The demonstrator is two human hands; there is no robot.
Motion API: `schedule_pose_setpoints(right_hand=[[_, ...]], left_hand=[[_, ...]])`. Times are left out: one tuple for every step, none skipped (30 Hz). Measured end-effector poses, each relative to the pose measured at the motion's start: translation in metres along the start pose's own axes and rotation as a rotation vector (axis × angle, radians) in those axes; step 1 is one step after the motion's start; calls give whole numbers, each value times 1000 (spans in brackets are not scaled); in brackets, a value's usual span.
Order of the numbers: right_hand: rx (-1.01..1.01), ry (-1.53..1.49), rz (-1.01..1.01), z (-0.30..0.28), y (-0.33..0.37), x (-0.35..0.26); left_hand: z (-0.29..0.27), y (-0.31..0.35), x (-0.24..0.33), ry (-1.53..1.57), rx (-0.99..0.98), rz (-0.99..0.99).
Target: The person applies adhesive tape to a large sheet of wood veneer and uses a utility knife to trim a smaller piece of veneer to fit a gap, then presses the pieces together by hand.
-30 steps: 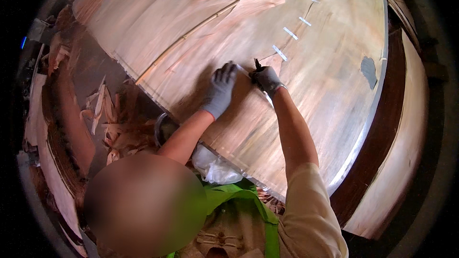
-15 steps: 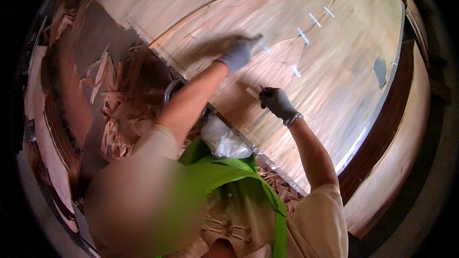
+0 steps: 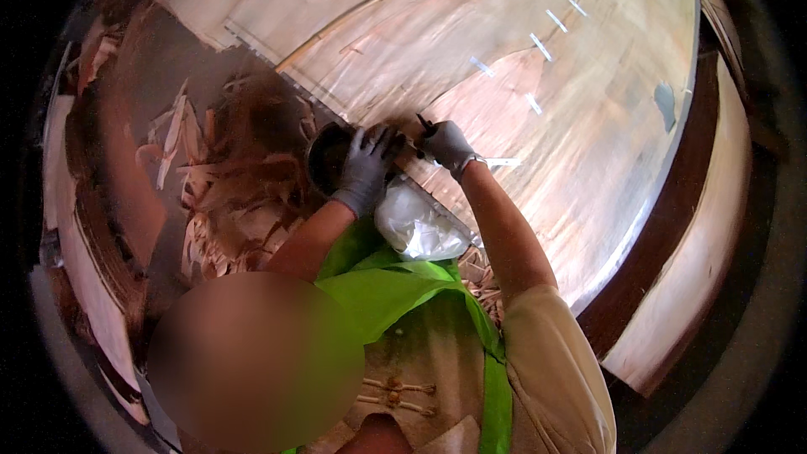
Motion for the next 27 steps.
schedule_pose_setpoints(right_hand=[[-21, 1, 4, -1, 11, 5], [-14, 49, 11, -3, 29, -7], [45, 113, -105, 9, 29, 4], [143, 234, -135, 11, 40, -4], [244, 357, -166, 13, 55, -18], [222, 278, -91, 15, 67, -27], [302, 262, -134, 16, 72, -22], [304, 164, -63, 22, 70, -6], [306, 64, 5, 29, 69, 12], [278, -37, 17, 39, 71, 16], [254, -139, 26, 50, 76, 21], [253, -214, 40, 69, 76, 35], [243, -191, 53, 78, 86, 38], [222, -273, 8, 86, 96, 40], [201, -353, -38, 89, 106, 44], [218, -395, -38, 78, 123, 42], [226, -434, -47, 62, 143, 35], [182, -429, -1, 49, 154, 48], [203, -506, -16, 32, 167, 53], [286, -510, -102, 17, 172, 70], [303, -459, -101, 6, 171, 86], [281, -487, -36, -1, 173, 94], [266, -515, 24, -10, 174, 99], [279, -476, 49, -14, 168, 111], [306, -437, 85, -16, 161, 133], [328, -400, 120, -17, 154, 152], [333, -421, 121, -14, 148, 163]], left_hand=[[3, 0, 1, -38, -8, -7], [6, -2, -3, -76, -16, -12], [9, -1, -3, -114, -24, -17], [10, -1, -2, -100, -24, -34], [7, -2, -3, -75, 0, -37], [5, 0, -5, -54, 24, -45], [3, -1, -3, -32, 46, -42], [-4, -6, 1, -63, -3, -62], [-4, -9, 6, -101, -9, -56], [-4, -10, 4, -143, -13, -61], [-2, -11, 3, -187, -12, -64], [4, -13, 0, -204, 20, -63], [6, -13, -2, -193, 19, -59], [4, -12, -2, -183, 18, -54], [3, -12, -2, -174, 18, -48], [-9, -13, 0, -34, -36, -44], [-20, -9, 1, 26, 32, -29], [-29, -9, 6, 91, 102, -3], [-39, -8, 10, 156, 169, 22], [-48, -8, 30, 211, 192, 60], [-42, -7, 41, 264, 200, 108], [-38, -7, 57, 240, 193, 163], [-32, -9, 75, 227, 133, 179], [-26, -7, 88, 338, 156, 229], [-18, -9, 107, 335, 121, 280], [-11, -10, 122, 330, 85, 345], [-4, -9, 134, 322, 45, 408]])
Point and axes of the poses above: each hand's wrist, its own y-axis away from the middle knuckle, its own z-axis out of the palm, x = y × z, the point moved 7 cm from there along -y, towards the middle knuckle, and after that the axes turned 7 degrees about y, right-handed, at the moved point
